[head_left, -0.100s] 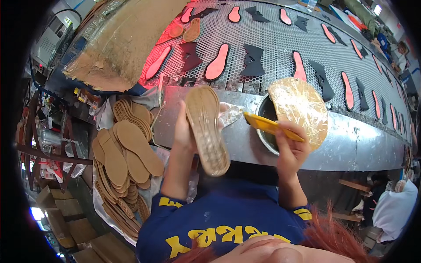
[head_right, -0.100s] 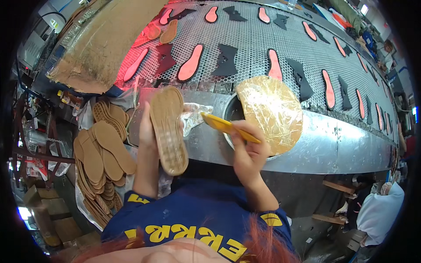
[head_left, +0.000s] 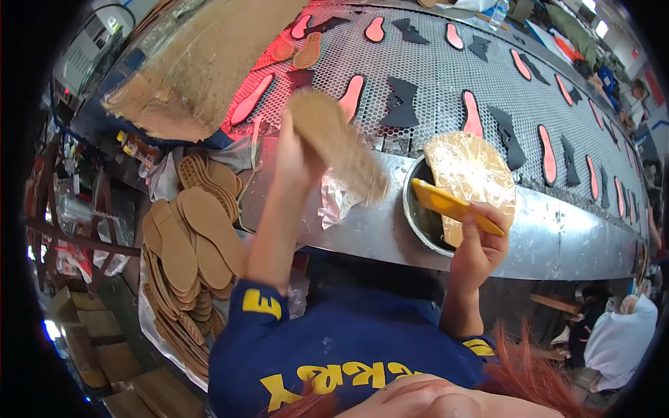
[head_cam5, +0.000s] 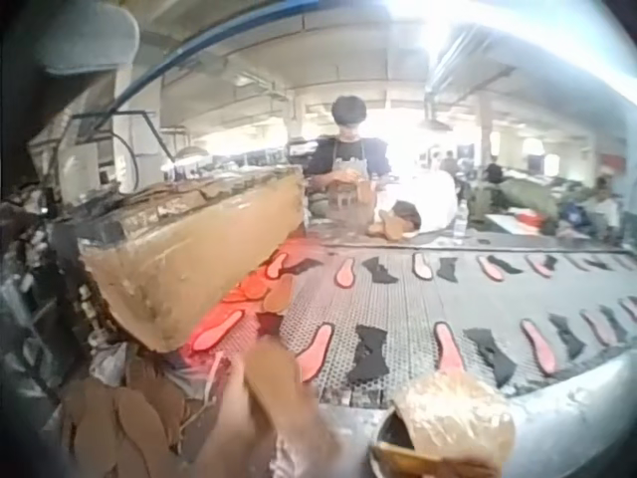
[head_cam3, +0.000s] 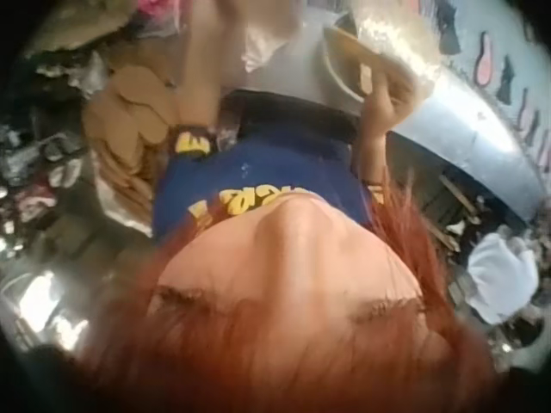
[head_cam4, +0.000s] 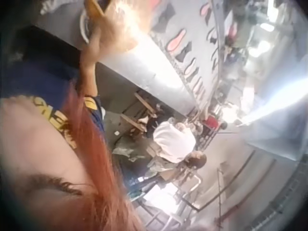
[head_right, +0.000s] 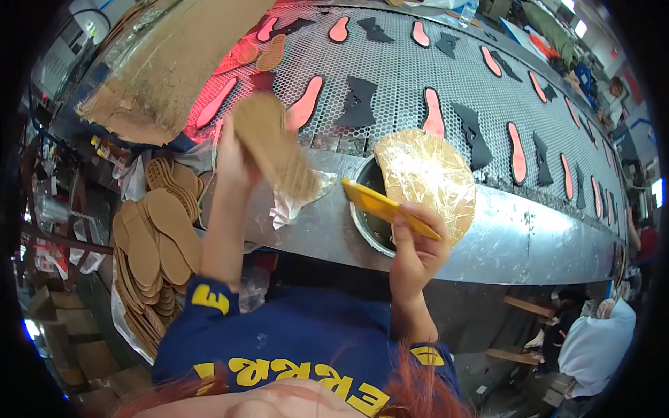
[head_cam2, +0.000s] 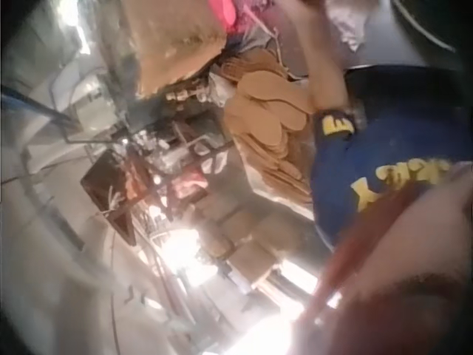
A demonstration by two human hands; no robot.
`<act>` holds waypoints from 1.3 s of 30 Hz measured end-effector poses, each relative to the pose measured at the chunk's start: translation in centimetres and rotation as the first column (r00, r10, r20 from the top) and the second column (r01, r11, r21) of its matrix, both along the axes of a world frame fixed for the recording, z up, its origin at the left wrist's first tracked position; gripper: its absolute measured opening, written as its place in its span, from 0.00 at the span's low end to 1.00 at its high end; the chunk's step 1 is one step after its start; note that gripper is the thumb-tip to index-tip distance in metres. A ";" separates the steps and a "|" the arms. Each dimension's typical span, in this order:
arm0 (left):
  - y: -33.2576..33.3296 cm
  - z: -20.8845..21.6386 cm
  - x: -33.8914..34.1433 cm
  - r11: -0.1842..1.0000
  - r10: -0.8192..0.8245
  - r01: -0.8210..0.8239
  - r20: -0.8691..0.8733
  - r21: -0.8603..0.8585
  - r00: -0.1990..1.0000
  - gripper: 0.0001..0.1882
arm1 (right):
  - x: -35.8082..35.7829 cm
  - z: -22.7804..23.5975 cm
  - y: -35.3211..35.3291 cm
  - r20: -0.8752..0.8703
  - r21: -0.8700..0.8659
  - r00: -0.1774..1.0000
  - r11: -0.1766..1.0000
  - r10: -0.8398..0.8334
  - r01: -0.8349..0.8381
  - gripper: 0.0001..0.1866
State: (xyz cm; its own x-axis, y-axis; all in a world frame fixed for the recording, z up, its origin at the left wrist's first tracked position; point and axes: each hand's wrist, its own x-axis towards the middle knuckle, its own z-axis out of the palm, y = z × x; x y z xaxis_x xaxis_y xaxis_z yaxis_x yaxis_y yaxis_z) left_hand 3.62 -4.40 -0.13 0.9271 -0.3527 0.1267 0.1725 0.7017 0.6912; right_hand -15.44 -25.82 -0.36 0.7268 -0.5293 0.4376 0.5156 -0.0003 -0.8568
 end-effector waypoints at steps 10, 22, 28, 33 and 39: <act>-4.6 -2.3 4.5 0.925 -0.222 0.283 -0.244 0.255 0.944 0.29 | -1.2 -0.4 -1.3 0.002 0.000 0.996 0.996 -0.084 0.084 0.09; 13.3 -4.5 -15.8 -0.961 0.129 -0.047 0.596 0.271 0.793 0.40 | 1.1 -1.5 -0.5 -0.108 -0.744 0.928 0.649 -0.356 0.162 0.07; 15.8 -3.3 -15.6 -0.833 0.388 0.151 0.369 0.532 0.844 0.44 | 2.3 -2.9 0.6 -0.042 -0.870 0.925 0.469 -0.379 0.152 0.08; 16.1 -4.5 -16.4 -0.911 0.207 -0.017 0.491 0.413 0.846 0.49 | 1.5 -4.1 0.5 -0.129 -0.927 0.915 0.374 -0.383 0.025 0.09; 16.0 -5.3 -16.4 -0.865 0.236 -0.082 0.545 0.495 0.804 0.46 | 1.5 -4.5 0.4 -0.215 -0.928 0.901 0.367 -0.376 -0.068 0.09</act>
